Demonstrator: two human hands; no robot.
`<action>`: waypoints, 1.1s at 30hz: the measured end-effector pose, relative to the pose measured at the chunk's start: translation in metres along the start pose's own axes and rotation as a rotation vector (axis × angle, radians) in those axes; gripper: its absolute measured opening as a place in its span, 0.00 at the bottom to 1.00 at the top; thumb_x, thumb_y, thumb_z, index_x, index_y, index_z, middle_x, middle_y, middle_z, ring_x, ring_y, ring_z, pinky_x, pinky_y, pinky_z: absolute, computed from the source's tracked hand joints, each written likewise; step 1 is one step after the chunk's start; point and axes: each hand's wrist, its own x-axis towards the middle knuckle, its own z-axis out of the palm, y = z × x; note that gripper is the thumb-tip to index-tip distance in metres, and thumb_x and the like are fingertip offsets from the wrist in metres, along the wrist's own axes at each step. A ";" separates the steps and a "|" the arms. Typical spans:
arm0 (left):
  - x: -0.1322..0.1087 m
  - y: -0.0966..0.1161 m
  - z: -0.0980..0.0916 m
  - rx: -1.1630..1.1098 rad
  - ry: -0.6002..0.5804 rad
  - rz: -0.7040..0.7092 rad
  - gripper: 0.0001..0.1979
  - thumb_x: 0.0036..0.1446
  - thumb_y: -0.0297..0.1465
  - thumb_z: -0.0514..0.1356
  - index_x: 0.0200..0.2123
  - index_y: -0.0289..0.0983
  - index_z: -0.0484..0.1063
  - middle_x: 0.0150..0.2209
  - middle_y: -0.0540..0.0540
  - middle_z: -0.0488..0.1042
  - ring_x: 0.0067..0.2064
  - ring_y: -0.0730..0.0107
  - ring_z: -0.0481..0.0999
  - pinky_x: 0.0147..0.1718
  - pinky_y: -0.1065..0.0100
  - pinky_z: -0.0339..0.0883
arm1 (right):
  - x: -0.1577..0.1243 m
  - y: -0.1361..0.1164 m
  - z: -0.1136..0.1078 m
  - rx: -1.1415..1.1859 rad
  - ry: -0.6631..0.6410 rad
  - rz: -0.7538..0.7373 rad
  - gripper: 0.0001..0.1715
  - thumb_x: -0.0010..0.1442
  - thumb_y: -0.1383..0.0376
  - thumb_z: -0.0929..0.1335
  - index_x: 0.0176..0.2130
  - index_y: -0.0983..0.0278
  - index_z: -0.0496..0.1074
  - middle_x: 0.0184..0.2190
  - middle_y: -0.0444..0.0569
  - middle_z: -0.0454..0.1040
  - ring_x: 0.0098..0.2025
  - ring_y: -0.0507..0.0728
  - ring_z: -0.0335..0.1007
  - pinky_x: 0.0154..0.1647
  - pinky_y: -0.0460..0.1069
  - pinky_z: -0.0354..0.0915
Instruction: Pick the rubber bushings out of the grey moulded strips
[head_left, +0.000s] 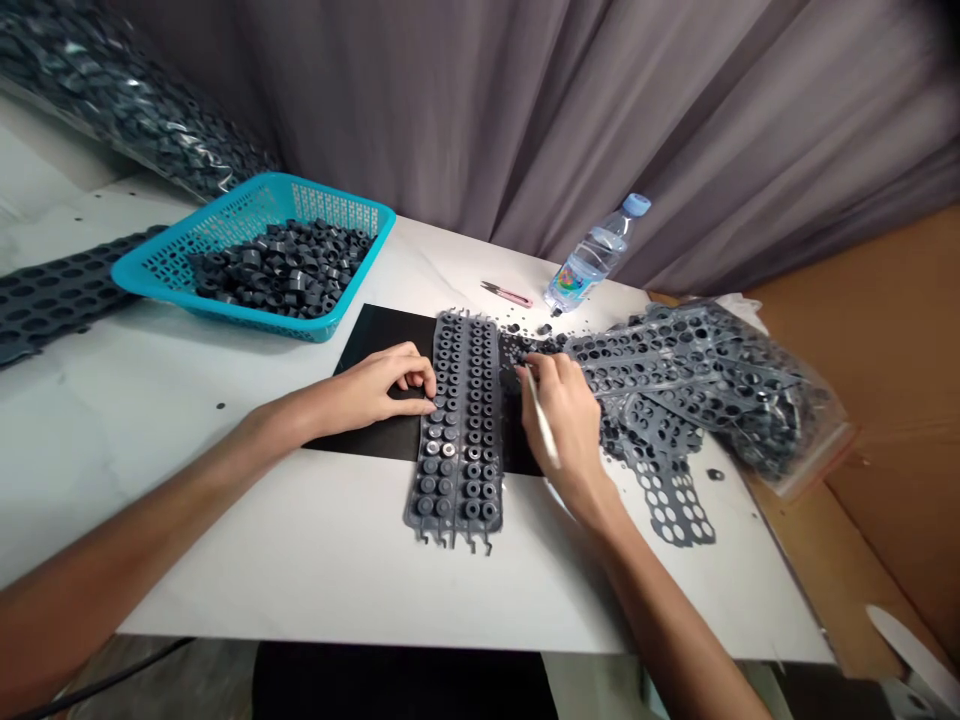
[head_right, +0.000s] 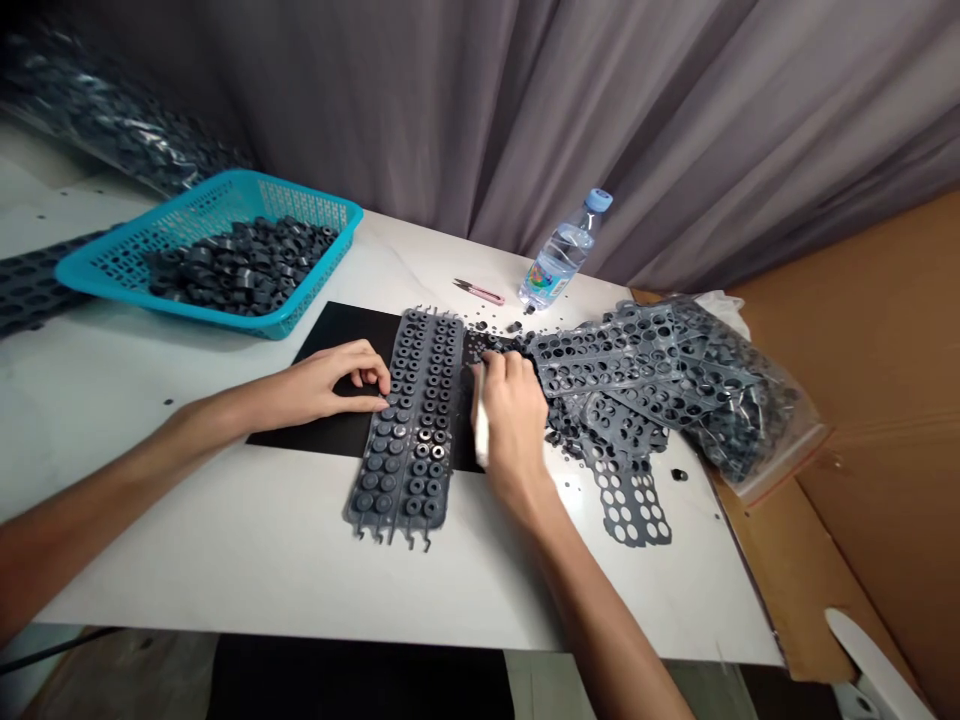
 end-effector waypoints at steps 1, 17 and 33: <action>-0.001 0.001 0.000 -0.004 0.003 0.004 0.14 0.62 0.45 0.65 0.40 0.40 0.76 0.43 0.47 0.70 0.44 0.64 0.72 0.46 0.61 0.69 | 0.001 0.006 -0.003 0.025 -0.014 -0.002 0.18 0.76 0.55 0.61 0.52 0.61 0.74 0.45 0.57 0.74 0.48 0.66 0.68 0.50 0.61 0.66; 0.003 -0.002 0.003 -0.050 0.046 0.000 0.10 0.59 0.41 0.67 0.37 0.40 0.79 0.40 0.48 0.72 0.40 0.65 0.74 0.42 0.63 0.70 | -0.004 -0.031 -0.003 0.403 -0.410 -0.246 0.05 0.70 0.59 0.71 0.44 0.58 0.75 0.39 0.46 0.77 0.42 0.57 0.71 0.44 0.51 0.67; 0.003 -0.002 0.004 -0.049 0.047 -0.006 0.09 0.59 0.39 0.68 0.38 0.40 0.79 0.40 0.48 0.71 0.41 0.65 0.74 0.44 0.63 0.69 | -0.006 -0.032 0.002 0.273 -0.383 -0.300 0.09 0.73 0.59 0.67 0.51 0.59 0.72 0.44 0.49 0.77 0.46 0.59 0.72 0.47 0.52 0.69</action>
